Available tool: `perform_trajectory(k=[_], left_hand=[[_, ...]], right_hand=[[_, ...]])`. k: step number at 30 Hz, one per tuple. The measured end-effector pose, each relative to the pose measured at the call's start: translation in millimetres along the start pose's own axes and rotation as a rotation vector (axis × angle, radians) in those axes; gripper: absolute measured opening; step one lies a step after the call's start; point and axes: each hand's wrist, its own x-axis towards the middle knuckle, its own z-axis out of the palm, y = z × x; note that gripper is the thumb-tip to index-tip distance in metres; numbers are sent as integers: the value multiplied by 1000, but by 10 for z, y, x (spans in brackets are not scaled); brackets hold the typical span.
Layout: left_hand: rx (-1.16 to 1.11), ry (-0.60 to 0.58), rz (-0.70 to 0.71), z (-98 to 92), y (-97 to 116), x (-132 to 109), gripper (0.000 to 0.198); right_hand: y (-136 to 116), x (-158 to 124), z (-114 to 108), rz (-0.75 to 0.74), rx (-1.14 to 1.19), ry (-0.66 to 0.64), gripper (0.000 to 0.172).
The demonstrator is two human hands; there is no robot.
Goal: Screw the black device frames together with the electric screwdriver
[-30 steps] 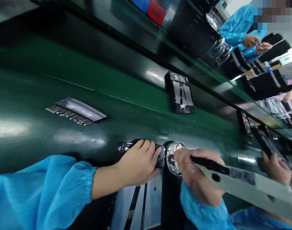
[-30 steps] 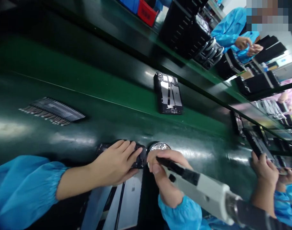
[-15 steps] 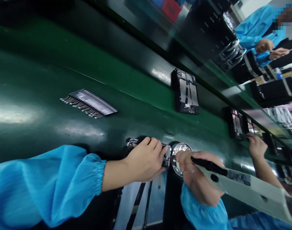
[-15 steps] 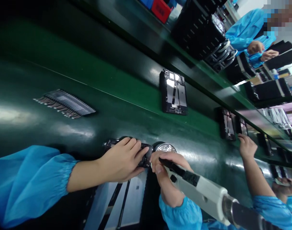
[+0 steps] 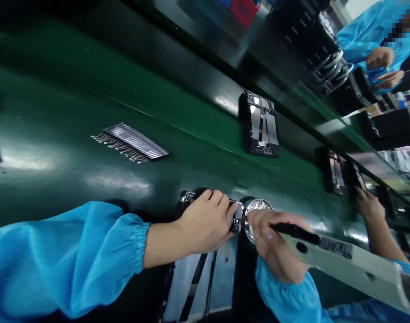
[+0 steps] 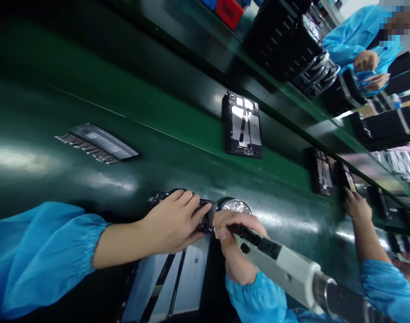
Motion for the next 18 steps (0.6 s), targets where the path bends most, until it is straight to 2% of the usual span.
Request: perform_trajectory(k=[3,6,8,11,14,18], left_hand=[[36,42,-27,-12,10,-70,64],[67,118,20,-47,81,-243,66],[59,125,91,-74,190,-430,64],[52,133,168,-39,435,-801,58],[144,177,135,134,695,-1197,39],[311,169,-11,367,901,-1582,30]], right_hand=[[3,10,41,-12,34,53,27],[36,8,51,-24,40,54,24],[60,9,54,-27,52,51,20],[47,35,23,-13,95,90,30],[-51,94,-129,-24,132,185,35],[-181,171,-492,-99,130,325,31]])
